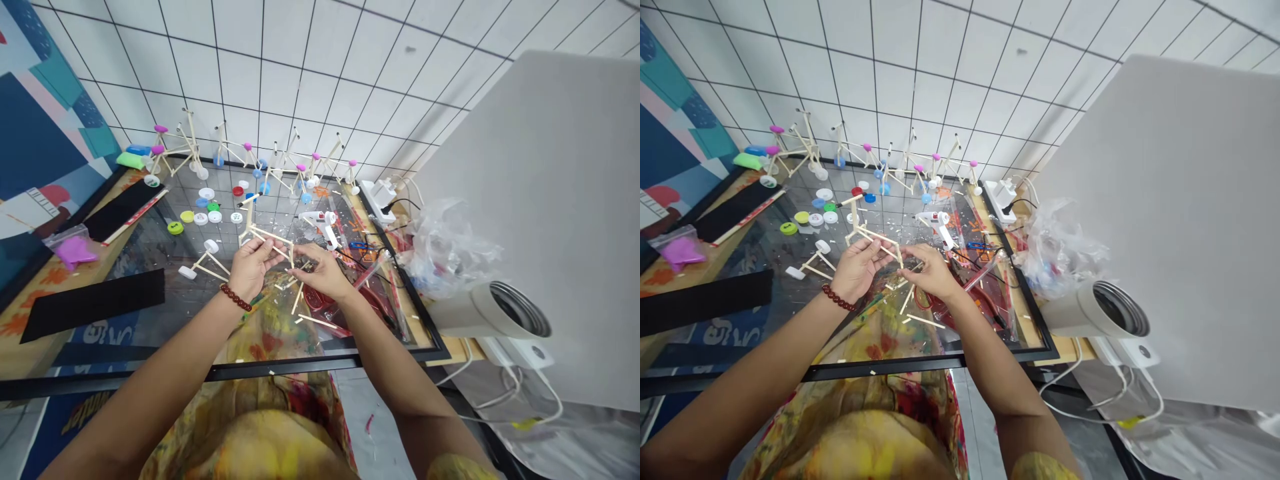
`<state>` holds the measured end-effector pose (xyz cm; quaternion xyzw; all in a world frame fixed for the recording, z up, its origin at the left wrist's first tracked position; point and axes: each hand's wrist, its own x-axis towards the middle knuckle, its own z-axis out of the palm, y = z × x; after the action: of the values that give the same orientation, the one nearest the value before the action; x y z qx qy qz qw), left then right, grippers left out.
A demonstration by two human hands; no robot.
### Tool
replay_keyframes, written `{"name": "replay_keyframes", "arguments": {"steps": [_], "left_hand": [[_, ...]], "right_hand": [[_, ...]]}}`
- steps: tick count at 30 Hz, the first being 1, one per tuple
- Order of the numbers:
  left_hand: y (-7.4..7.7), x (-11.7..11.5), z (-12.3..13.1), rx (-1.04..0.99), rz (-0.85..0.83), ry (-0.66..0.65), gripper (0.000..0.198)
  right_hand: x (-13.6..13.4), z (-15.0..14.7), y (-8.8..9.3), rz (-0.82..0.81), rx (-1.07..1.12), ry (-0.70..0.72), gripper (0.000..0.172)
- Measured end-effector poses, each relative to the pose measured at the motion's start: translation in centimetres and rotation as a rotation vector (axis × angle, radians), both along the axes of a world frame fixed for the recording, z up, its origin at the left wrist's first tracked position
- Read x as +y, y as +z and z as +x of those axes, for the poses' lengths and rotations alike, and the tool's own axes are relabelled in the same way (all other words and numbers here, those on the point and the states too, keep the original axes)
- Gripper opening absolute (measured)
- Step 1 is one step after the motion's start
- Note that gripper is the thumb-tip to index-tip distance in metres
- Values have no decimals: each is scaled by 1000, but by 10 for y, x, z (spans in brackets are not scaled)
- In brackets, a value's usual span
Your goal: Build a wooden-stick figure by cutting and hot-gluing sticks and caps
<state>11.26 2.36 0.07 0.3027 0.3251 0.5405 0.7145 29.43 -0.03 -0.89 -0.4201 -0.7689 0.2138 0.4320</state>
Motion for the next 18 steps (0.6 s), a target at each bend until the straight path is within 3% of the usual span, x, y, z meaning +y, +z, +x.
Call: {"name": "replay_keyframes", "arguments": {"steps": [11,18], "left_hand": [[-2,-3,3,8,122,47,36],[-4,-5,6,22,108,96,31]], "right_hand": [[1,-8,-8,-188,187,-118,38],[1,-12,-7,-226,224,-159,40]]}}
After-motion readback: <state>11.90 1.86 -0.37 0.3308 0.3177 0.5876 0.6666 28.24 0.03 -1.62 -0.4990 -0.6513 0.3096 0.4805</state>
